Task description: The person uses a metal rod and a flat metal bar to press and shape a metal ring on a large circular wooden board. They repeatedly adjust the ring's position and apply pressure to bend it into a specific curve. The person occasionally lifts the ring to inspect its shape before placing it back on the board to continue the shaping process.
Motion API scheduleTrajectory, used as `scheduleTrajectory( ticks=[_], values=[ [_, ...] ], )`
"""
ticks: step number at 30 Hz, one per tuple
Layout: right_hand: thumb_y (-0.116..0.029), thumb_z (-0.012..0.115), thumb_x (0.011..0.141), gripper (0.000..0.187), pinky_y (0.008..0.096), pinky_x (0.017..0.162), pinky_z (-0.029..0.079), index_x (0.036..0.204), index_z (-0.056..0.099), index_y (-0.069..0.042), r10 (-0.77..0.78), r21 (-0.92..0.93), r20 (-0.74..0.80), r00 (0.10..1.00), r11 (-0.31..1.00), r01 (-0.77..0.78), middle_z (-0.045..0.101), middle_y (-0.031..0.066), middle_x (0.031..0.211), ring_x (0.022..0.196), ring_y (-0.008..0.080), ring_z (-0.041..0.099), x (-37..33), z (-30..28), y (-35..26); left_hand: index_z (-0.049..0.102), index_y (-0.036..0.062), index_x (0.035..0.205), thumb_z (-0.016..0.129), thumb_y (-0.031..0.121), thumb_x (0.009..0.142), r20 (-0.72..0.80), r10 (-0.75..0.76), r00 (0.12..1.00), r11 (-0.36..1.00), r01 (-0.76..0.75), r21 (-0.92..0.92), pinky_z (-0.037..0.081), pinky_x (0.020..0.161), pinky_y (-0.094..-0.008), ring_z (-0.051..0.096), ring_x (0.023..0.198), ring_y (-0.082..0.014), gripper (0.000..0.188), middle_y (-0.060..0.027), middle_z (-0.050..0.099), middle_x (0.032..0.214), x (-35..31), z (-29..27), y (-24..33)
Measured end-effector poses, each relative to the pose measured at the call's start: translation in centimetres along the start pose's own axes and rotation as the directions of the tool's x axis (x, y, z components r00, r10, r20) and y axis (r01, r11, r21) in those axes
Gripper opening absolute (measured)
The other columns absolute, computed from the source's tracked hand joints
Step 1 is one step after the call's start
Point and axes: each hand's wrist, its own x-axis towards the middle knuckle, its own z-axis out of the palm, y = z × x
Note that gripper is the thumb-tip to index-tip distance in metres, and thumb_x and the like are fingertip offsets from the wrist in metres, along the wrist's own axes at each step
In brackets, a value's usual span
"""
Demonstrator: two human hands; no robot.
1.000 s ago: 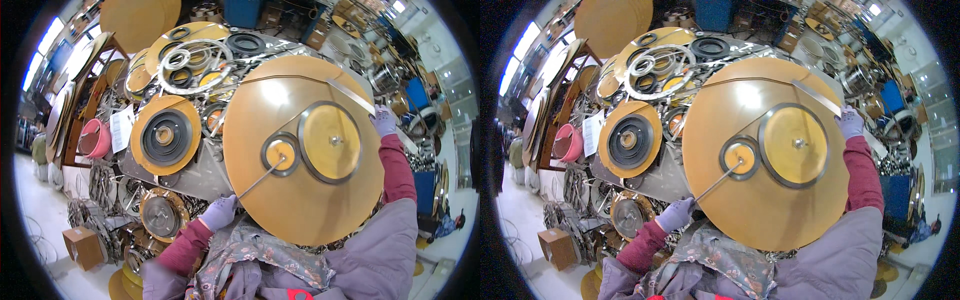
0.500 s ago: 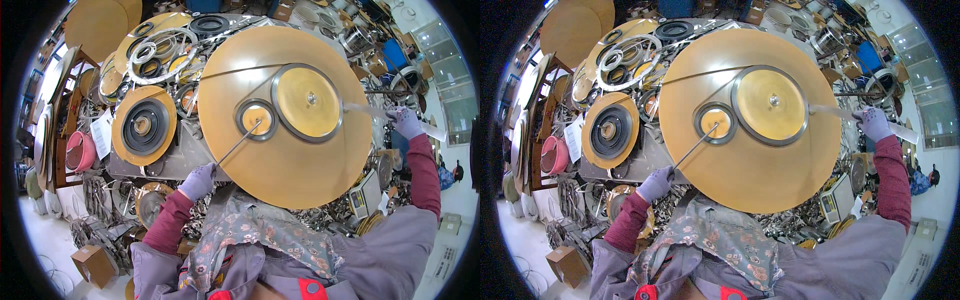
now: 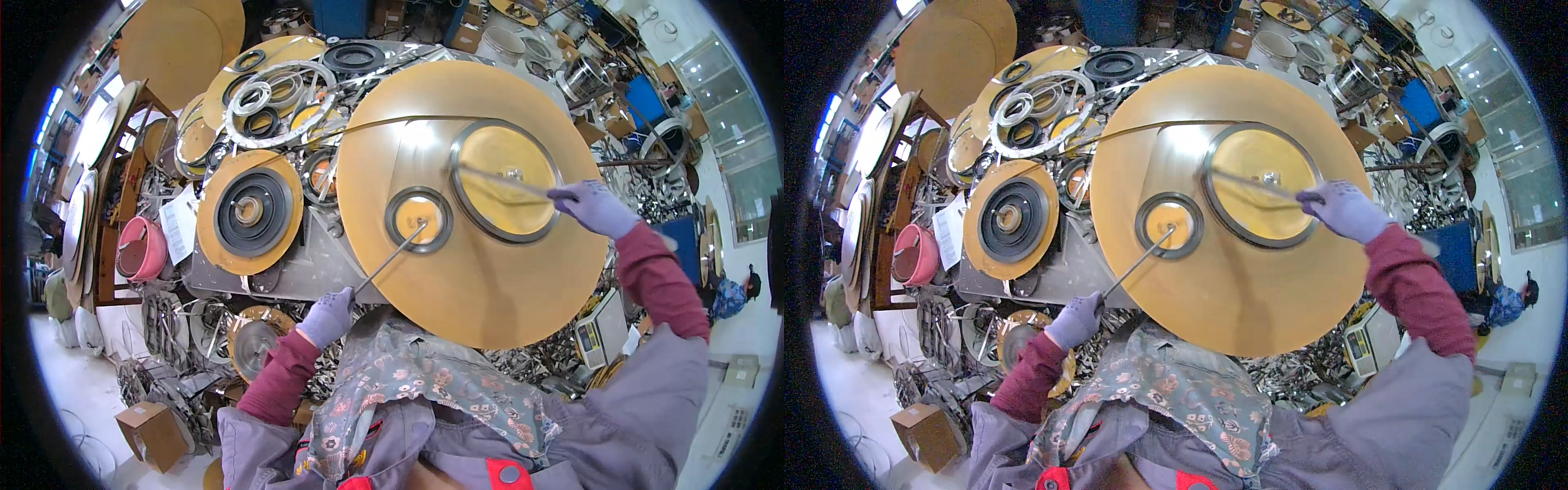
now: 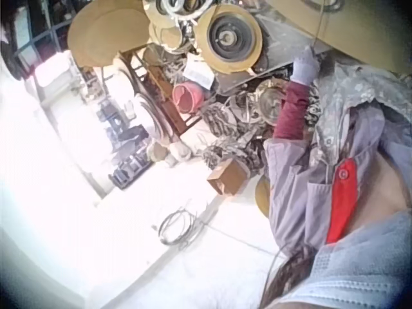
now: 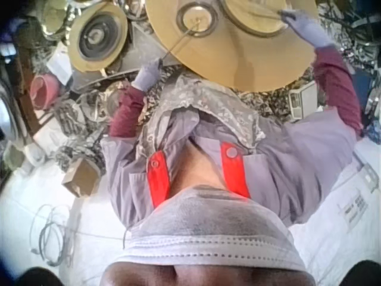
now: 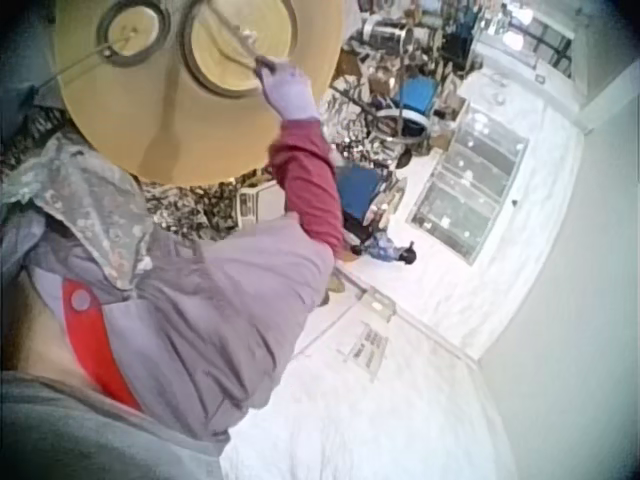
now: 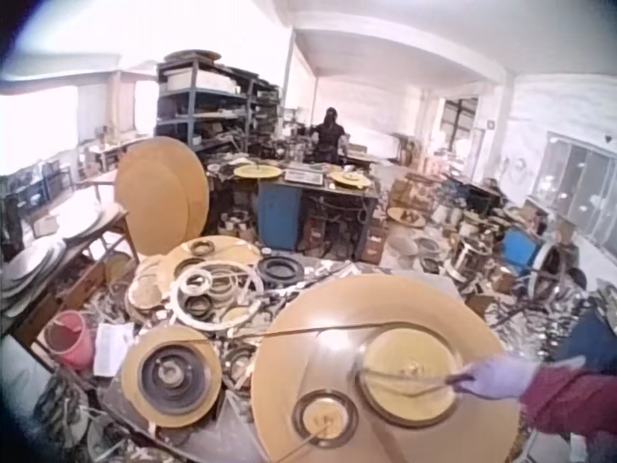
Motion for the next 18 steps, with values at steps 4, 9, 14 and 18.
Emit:
scheduleTrajectory(
  ticks=[4,9,14,18],
  values=[
    [-0.027,0.057,0.086,0.031,0.0404,0.078,0.047,0.111,0.064,-0.011,0.075,0.067,-0.242,0.967,0.996,-0.060,0.065,0.0192,0.086,0.084,0.0344,0.062,3.2,4.2,2.3,0.047,0.0012,0.089,0.047,0.011,0.083,0.004,0.014,1.000,1.000,-0.014,-0.008,0.045,0.064,-0.0499,0.059,0.072,-0.0425,0.011,-0.0242,0.059,0.073,-0.3,1.2,0.5],
    [-0.026,0.054,0.089,0.033,0.0316,0.058,0.046,0.116,0.060,-0.007,0.292,0.526,-0.308,0.905,0.845,-0.093,0.064,0.0127,0.072,0.058,0.0198,0.059,3.3,9.6,2.4,0.048,0.0002,0.090,0.048,0.011,0.083,0.028,0.033,0.999,0.999,-0.033,-0.024,0.045,0.065,-0.0489,0.058,0.074,-0.0419,0.013,-0.0241,0.058,0.074,0.5,2.8,1.3],
    [-0.020,0.047,0.092,0.037,0.0235,0.036,0.039,0.125,0.052,-0.004,0.372,0.817,-0.015,0.928,0.540,-0.204,0.058,0.0055,0.063,0.043,0.0088,0.050,2.9,7.3,2.3,0.050,-0.0013,0.092,0.049,0.010,0.083,0.049,0.021,0.999,0.999,-0.019,-0.041,0.045,0.068,-0.0475,0.058,0.076,-0.0418,0.015,-0.0242,0.059,0.077,0.7,2.4,1.9],
    [-0.020,0.043,0.093,0.035,0.0259,0.035,0.042,0.124,0.053,-0.005,0.148,0.695,0.081,0.986,0.700,-0.162,0.060,0.0059,0.064,0.042,0.0109,0.052,6.4,4.2,-0.1,0.047,0.0014,0.091,0.048,0.012,0.084,0.054,0.029,0.998,0.999,-0.028,-0.026,0.045,0.065,-0.0496,0.059,0.074,-0.0413,0.013,-0.0238,0.059,0.075,0.6,2.4,2.1]
  ],
)
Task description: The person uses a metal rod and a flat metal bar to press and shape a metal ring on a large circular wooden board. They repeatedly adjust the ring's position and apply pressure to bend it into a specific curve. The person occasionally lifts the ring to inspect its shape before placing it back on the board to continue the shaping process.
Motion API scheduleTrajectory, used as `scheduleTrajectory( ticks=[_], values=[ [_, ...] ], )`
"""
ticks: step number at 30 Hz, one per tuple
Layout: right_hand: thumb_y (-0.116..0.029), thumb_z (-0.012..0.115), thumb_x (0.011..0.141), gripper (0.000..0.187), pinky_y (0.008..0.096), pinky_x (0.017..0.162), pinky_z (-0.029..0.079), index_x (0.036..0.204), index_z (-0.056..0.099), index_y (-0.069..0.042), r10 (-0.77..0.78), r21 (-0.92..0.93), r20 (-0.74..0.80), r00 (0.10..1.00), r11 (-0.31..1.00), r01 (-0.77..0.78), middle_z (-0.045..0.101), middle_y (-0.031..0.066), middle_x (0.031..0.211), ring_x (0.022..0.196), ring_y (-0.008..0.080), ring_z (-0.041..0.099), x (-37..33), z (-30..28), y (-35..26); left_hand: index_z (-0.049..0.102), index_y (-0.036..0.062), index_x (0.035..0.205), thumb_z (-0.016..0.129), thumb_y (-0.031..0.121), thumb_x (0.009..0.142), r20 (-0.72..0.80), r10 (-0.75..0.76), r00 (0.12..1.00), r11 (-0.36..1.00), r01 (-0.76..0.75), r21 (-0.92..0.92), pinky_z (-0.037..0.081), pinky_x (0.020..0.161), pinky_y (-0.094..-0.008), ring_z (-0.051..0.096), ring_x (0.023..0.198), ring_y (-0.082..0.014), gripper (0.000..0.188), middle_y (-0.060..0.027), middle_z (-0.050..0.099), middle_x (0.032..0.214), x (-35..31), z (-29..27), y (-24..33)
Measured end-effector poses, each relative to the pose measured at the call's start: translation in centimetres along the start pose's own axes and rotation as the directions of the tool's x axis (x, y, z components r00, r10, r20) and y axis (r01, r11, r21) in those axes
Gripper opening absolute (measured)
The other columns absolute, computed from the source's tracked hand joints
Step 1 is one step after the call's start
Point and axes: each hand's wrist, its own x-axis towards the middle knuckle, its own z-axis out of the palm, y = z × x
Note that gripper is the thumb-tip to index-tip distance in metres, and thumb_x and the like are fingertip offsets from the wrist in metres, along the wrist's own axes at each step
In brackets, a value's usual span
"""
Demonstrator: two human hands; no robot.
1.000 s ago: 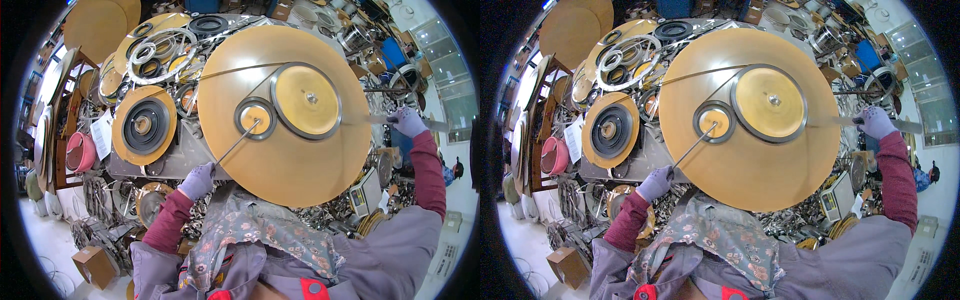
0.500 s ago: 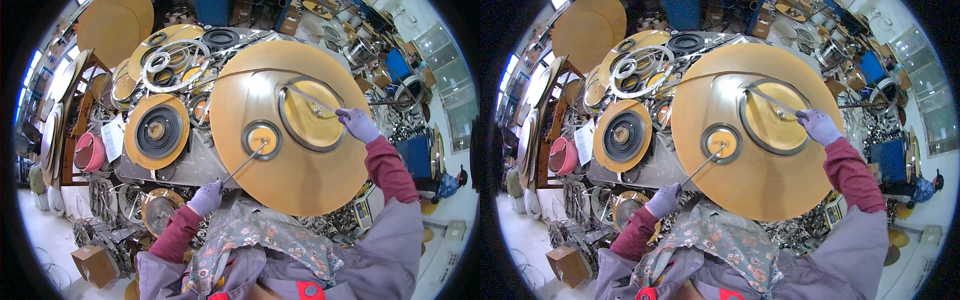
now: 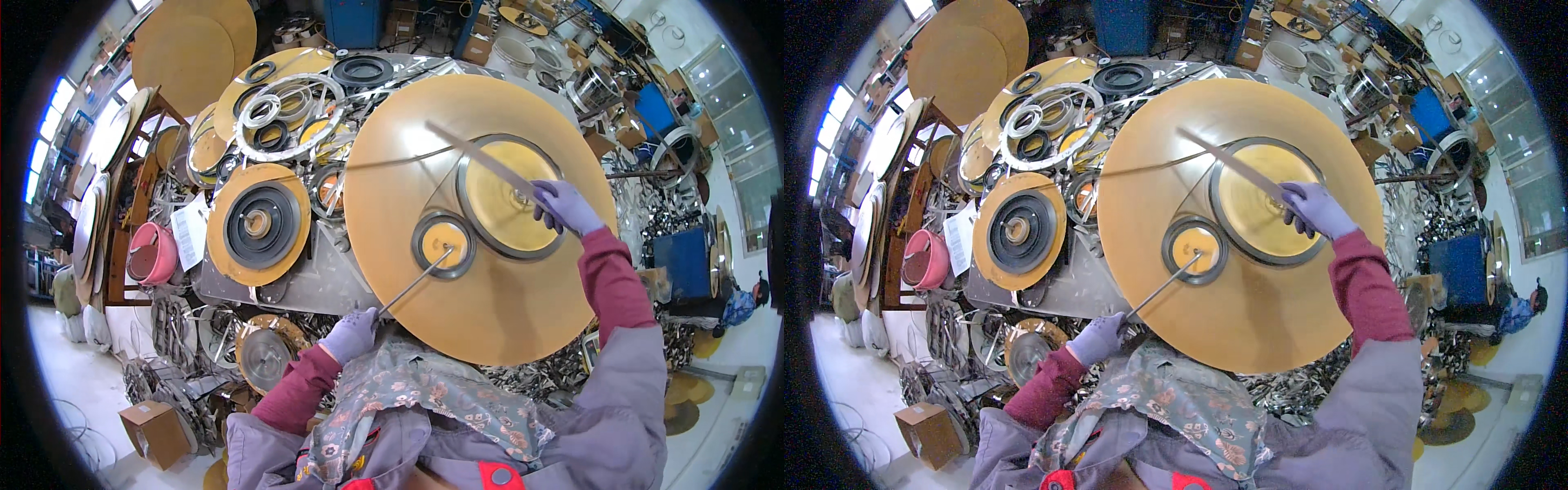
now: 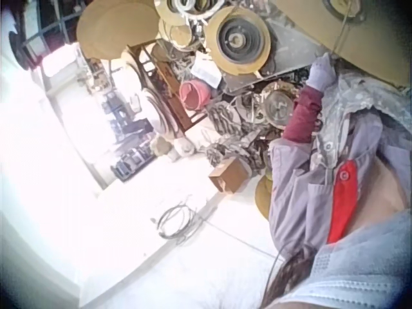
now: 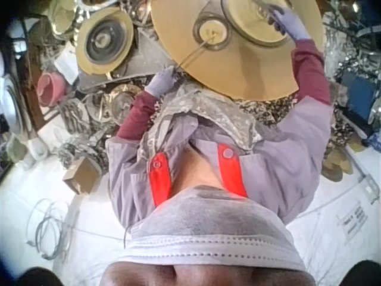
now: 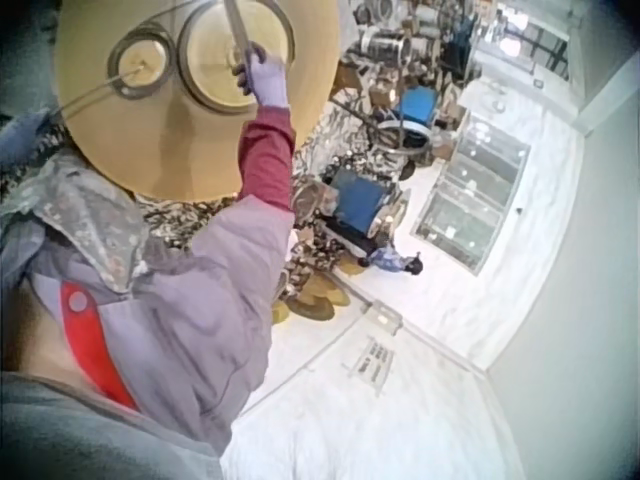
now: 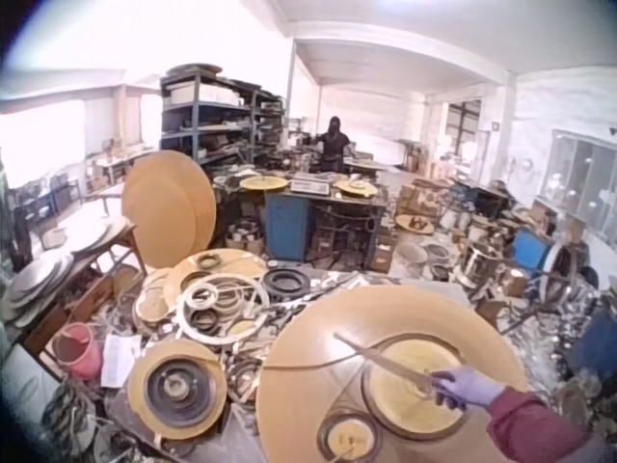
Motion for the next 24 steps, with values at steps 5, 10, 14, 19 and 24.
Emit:
scheduleTrajectory(
  ticks=[5,10,14,19,24],
  values=[
    [-0.024,0.043,0.091,0.034,0.0312,0.037,0.044,0.118,0.057,-0.009,0.109,-0.219,-0.090,0.990,0.968,-0.127,0.065,0.0099,0.068,0.043,0.0159,0.056,4.5,-4.4,1.6,0.047,0.0010,0.091,0.049,0.011,0.085,-0.042,0.005,0.999,0.998,-0.008,-0.055,0.044,0.063,-0.0504,0.057,0.073,-0.0427,0.012,-0.0243,0.058,0.073,0.6,0.6,0.1],
    [-0.024,0.046,0.090,0.030,0.0336,0.038,0.044,0.110,0.056,-0.005,0.279,-0.159,-0.327,0.903,0.926,-0.344,0.064,0.0131,0.066,0.042,0.0194,0.056,3.6,-14.8,15.7,0.047,0.0008,0.089,0.050,0.010,0.084,-0.040,-0.077,0.996,0.995,0.075,-0.065,0.044,0.064,-0.0509,0.057,0.072,-0.0435,0.011,-0.0243,0.057,0.072,1.1,-0.3,0.1],
    [-0.023,0.047,0.090,0.029,0.0369,0.035,0.041,0.110,0.056,-0.005,0.435,-0.006,-0.331,0.838,0.887,-0.463,0.062,0.0157,0.063,0.037,0.0234,0.053,-2.7,-17.6,21.6,0.051,-0.0005,0.094,0.049,0.008,0.084,-0.035,-0.132,0.991,0.989,0.129,-0.068,0.045,0.071,-0.0495,0.058,0.081,-0.0437,0.014,-0.0262,0.060,0.081,1.3,-1.5,1.3],
    [-0.022,0.056,0.081,0.031,0.0417,0.073,0.051,0.106,0.062,-0.006,-0.004,-0.744,-0.569,0.822,0.428,-0.513,0.065,0.0197,0.089,0.079,0.0342,0.064,-8.3,-23.6,37.8,0.053,-0.0022,0.096,0.048,0.006,0.083,-0.056,-0.079,0.995,0.990,0.073,-0.117,0.046,0.071,-0.0497,0.057,0.085,-0.0446,0.016,-0.0269,0.060,0.084,2.3,-2.0,0.7],
    [-0.028,0.063,0.078,0.045,0.0353,0.084,0.048,0.119,0.057,-0.010,0.083,-0.282,-0.718,0.691,0.873,-0.397,0.064,0.0165,0.104,0.092,0.0276,0.064,-10.2,-12.2,26.3,0.054,-0.0037,0.102,0.049,0.007,0.084,-0.061,-0.134,0.989,0.973,0.120,-0.195,0.047,0.075,-0.0470,0.058,0.090,-0.0433,0.021,-0.0273,0.061,0.091,2.8,-2.0,0.8]
  ],
)
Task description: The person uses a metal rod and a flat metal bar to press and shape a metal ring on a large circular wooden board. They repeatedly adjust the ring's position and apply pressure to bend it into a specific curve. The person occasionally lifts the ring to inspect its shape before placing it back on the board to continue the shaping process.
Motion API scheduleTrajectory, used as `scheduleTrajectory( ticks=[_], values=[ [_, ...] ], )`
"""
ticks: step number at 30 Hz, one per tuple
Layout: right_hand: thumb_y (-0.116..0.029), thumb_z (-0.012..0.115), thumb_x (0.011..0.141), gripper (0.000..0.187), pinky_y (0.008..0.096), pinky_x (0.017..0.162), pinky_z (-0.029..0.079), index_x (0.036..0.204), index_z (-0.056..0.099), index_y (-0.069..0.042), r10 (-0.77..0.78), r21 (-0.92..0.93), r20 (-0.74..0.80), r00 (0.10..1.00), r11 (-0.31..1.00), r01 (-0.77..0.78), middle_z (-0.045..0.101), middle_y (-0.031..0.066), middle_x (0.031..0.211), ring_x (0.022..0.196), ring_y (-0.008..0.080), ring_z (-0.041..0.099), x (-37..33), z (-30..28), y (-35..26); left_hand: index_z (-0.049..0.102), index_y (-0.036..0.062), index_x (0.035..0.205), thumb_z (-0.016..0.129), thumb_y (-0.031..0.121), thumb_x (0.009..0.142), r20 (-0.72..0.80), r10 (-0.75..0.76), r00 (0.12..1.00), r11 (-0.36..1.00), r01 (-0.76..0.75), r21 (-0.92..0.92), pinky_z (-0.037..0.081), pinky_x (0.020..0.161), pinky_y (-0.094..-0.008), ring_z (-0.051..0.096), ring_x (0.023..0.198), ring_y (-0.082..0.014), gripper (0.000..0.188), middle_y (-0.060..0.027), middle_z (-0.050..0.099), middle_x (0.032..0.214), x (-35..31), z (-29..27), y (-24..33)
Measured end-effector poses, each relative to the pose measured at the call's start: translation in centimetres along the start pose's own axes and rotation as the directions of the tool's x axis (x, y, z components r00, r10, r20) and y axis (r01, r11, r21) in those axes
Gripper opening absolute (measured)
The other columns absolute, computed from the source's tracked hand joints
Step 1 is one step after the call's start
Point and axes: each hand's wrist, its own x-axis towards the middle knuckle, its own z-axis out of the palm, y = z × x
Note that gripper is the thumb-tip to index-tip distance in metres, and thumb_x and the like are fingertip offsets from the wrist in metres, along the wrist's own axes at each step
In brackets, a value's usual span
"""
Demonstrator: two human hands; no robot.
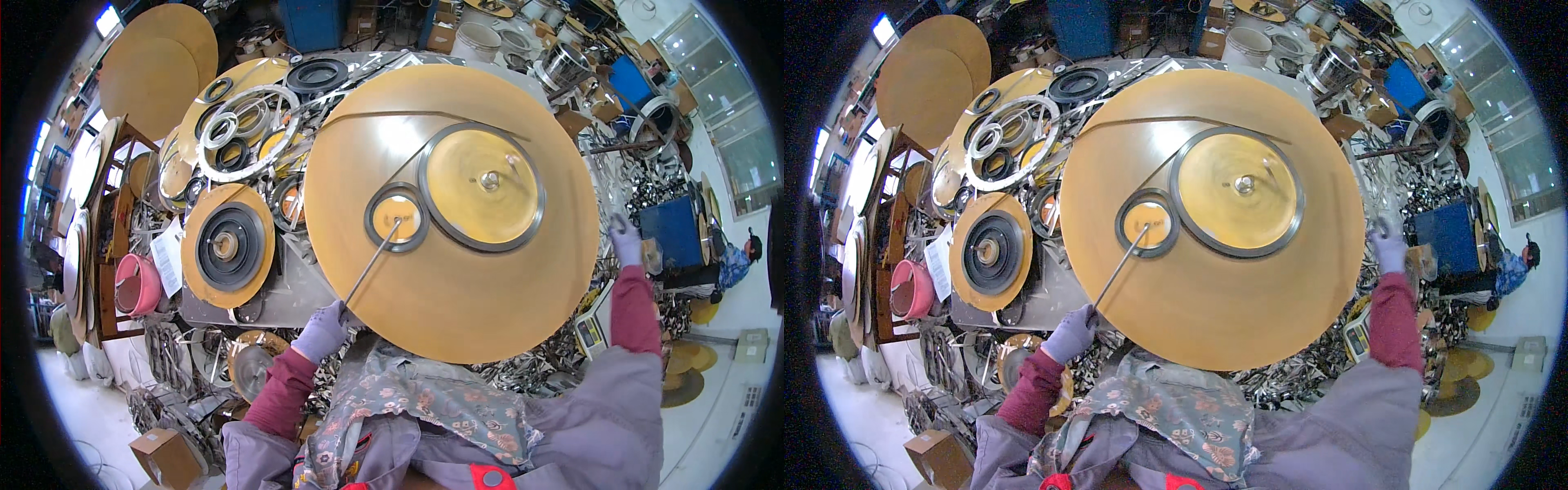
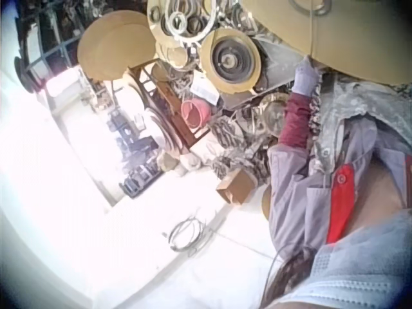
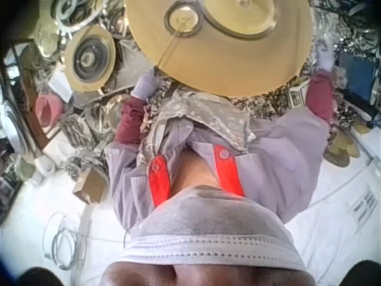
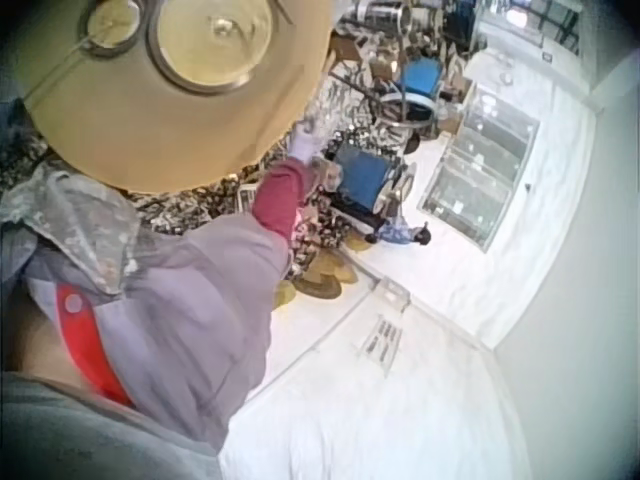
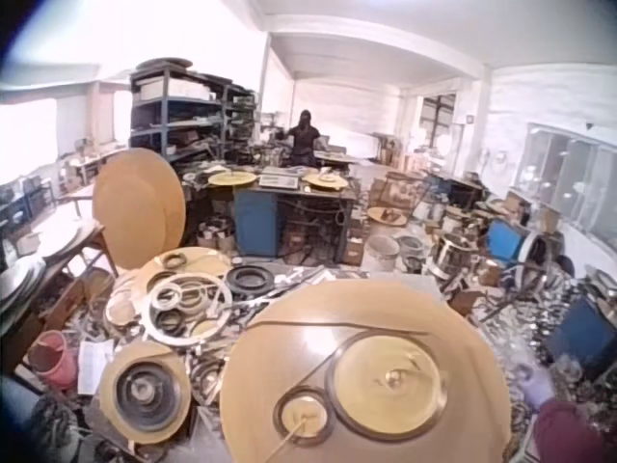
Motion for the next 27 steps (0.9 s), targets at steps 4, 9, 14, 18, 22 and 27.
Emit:
scheduleTrajectory(
  ticks=[4,9,14,18,22,27],
  values=[
    [-0.023,0.054,0.088,0.037,0.0391,0.088,0.046,0.123,0.054,-0.013,-0.097,0.142,-0.067,0.993,0.984,0.106,0.061,0.0181,0.110,0.100,0.0310,0.059,-6.6,8.9,-7.1,0.054,-0.0039,0.104,0.050,0.007,0.085,0.026,-0.019,0.999,0.999,0.018,0.037,0.047,0.078,-0.0466,0.057,0.093,-0.0430,0.023,-0.0276,0.061,0.095,0.5,0.1,-0.4],
    [-0.019,0.048,0.091,0.036,0.0430,0.087,0.043,0.125,0.051,-0.009,-0.163,0.184,-0.064,0.985,0.968,0.172,0.061,0.0176,0.108,0.099,0.0342,0.056,-9.3,13.8,-8.4,0.055,-0.0034,0.102,0.050,0.007,0.084,0.058,-0.040,0.998,0.997,0.037,0.063,0.047,0.078,-0.0470,0.057,0.094,-0.0434,0.022,-0.0277,0.060,0.094,0.0,-0.7,1.7],
    [-0.020,0.048,0.091,0.038,0.0453,0.082,0.045,0.127,0.049,-0.012,-0.145,0.053,0.037,0.989,0.988,0.143,0.059,0.0225,0.101,0.093,0.0373,0.057,-9.6,13.4,-9.0,0.054,-0.0031,0.105,0.051,0.007,0.083,0.027,-0.016,1.000,1.000,0.015,0.008,0.047,0.077,-0.0468,0.058,0.092,-0.0427,0.024,-0.0273,0.061,0.094,0.3,-0.2,0.1],
    [-0.020,0.048,0.090,0.038,0.0456,0.081,0.045,0.127,0.048,-0.013,-0.167,0.069,-0.060,0.984,0.983,0.171,0.059,0.0223,0.100,0.093,0.0376,0.057,-9.3,11.8,-8.4,0.053,-0.0034,0.109,0.050,0.004,0.081,0.044,-0.032,0.998,0.998,0.030,0.054,0.048,0.078,-0.0451,0.058,0.092,-0.0417,0.029,-0.0271,0.061,0.094,0.2,-0.5,0.8],
    [-0.020,0.049,0.090,0.035,0.0451,0.081,0.045,0.124,0.052,-0.010,-0.193,0.122,-0.013,0.981,0.973,0.194,0.060,0.0218,0.098,0.093,0.0376,0.057,-9.8,12.5,-6.7,0.053,-0.0033,0.107,0.050,0.004,0.081,0.049,0.011,0.999,0.997,-0.015,0.077,0.048,0.077,-0.0455,0.059,0.091,-0.0417,0.027,-0.0270,0.061,0.092,-0.4,-0.4,0.6],
    [-0.021,0.053,0.088,0.039,0.0456,0.076,0.047,0.126,0.051,-0.012,-0.186,-0.048,0.062,0.980,0.981,0.190,0.059,0.0235,0.096,0.087,0.0371,0.059,-11.4,12.7,-6.9,0.053,-0.0038,0.103,0.051,0.006,0.081,0.101,0.002,0.995,0.998,-0.008,0.057,0.048,0.075,-0.0470,0.059,0.090,-0.0426,0.024,-0.0272,0.061,0.091,-0.5,0.3,0.7]
  ],
)
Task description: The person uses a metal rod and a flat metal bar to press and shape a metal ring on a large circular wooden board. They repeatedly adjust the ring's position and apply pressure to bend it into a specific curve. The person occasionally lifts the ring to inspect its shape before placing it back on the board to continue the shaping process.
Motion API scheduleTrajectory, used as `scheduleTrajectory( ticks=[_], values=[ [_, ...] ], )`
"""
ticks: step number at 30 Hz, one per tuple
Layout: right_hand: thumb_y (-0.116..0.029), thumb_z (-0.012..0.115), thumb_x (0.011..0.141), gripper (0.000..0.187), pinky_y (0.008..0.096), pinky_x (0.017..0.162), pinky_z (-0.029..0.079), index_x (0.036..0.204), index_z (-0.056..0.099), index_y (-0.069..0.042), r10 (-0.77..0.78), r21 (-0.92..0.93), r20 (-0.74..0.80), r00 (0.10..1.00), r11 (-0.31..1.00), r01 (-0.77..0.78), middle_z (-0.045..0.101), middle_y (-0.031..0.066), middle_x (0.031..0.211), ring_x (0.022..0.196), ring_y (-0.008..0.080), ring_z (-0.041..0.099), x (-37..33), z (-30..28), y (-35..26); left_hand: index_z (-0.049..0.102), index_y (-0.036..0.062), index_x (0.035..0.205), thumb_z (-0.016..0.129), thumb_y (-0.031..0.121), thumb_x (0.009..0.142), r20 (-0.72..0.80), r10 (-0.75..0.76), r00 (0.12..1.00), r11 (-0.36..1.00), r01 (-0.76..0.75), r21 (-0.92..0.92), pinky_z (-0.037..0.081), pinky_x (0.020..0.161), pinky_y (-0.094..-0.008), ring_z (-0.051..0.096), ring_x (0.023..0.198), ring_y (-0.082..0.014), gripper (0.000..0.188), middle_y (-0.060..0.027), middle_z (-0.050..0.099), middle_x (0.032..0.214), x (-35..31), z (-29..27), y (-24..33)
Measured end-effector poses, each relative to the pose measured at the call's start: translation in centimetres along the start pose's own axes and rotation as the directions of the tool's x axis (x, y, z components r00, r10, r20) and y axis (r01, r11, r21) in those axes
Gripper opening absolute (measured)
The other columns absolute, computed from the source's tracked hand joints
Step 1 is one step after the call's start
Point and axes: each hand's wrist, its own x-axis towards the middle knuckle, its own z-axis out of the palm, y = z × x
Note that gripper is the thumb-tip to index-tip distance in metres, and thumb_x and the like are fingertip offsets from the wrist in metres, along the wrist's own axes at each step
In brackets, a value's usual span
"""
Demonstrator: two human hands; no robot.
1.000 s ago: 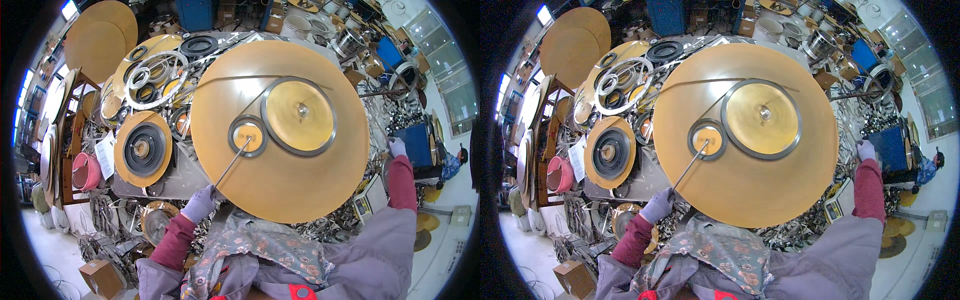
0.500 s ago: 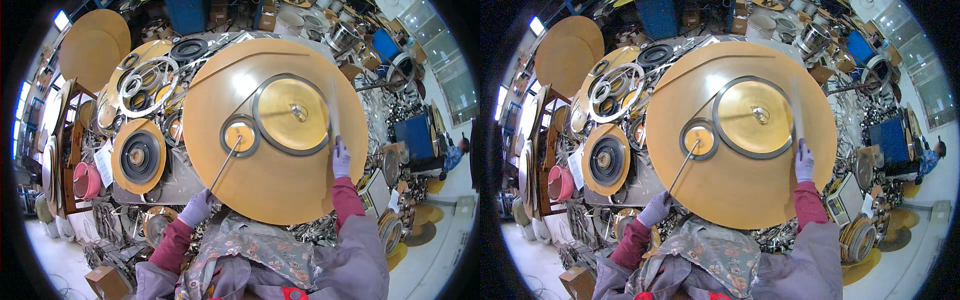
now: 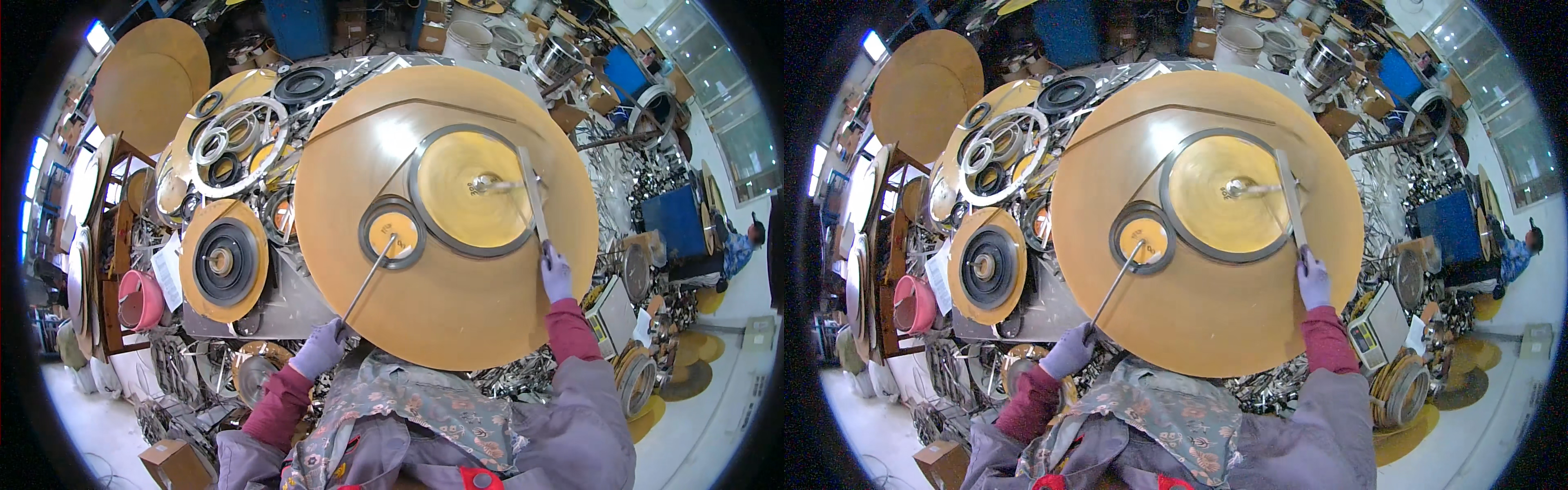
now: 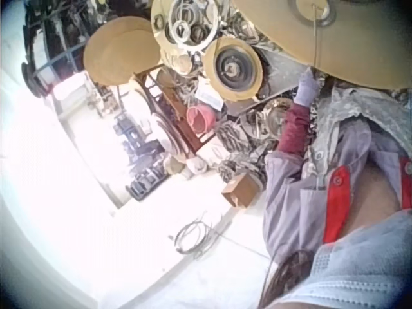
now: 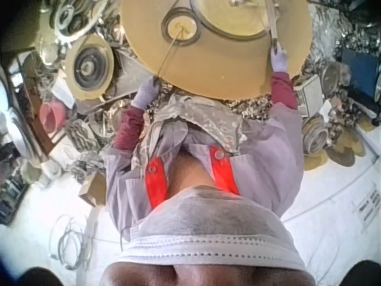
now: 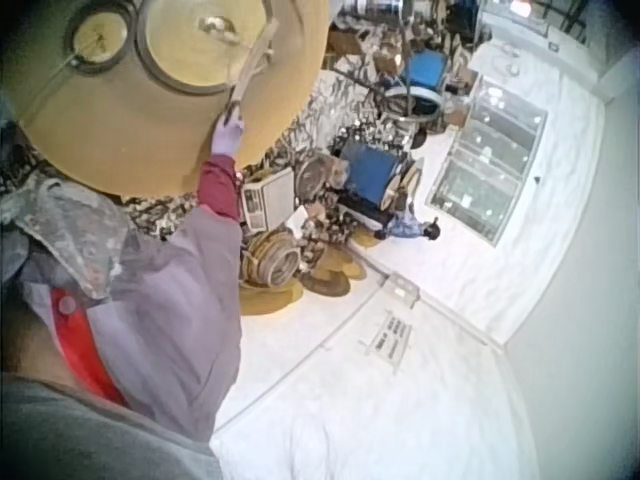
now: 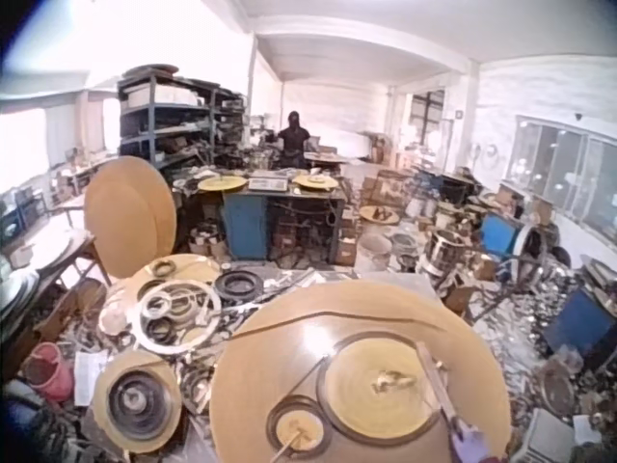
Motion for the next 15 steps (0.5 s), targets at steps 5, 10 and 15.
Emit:
scheduleTrajectory(
  ticks=[5,10,15],
  values=[
    [-0.022,0.055,0.087,0.045,0.0456,0.071,0.048,0.130,0.047,-0.014,-0.173,-0.019,-0.142,0.975,0.985,0.172,0.060,0.0209,0.091,0.081,0.0359,0.060,7.4,-6.4,-2.8,0.053,-0.0035,0.101,0.050,0.006,0.082,-0.075,0.047,0.996,0.998,-0.050,-0.027,0.047,0.074,-0.0477,0.058,0.089,-0.0432,0.021,-0.0266,0.061,0.091,0.1,0.3,-1.0],
    [-0.018,0.050,0.087,0.039,0.0375,0.069,0.052,0.125,0.047,-0.014,-0.450,-0.495,-0.136,0.883,0.802,0.333,0.060,0.0137,0.096,0.085,0.0258,0.063,23.7,-9.4,-9.0,0.053,-0.0031,0.097,0.049,0.007,0.082,-0.061,-0.010,0.998,1.000,0.009,-0.015,0.046,0.074,-0.0477,0.057,0.089,-0.0448,0.018,-0.0275,0.060,0.089,0.4,-0.1,-0.2],
    [-0.010,0.048,0.084,0.035,0.0354,0.066,0.053,0.119,0.052,-0.015,-0.645,-0.674,0.129,0.753,0.500,0.544,0.060,0.0082,0.094,0.080,0.0234,0.064,31.1,-12.6,-11.5,0.052,-0.0011,0.096,0.049,0.009,0.084,-0.029,0.010,1.000,1.000,-0.009,0.019,0.045,0.070,-0.0501,0.056,0.085,-0.0458,0.016,-0.0271,0.059,0.085,0.3,-0.6,-1.1]
  ],
)
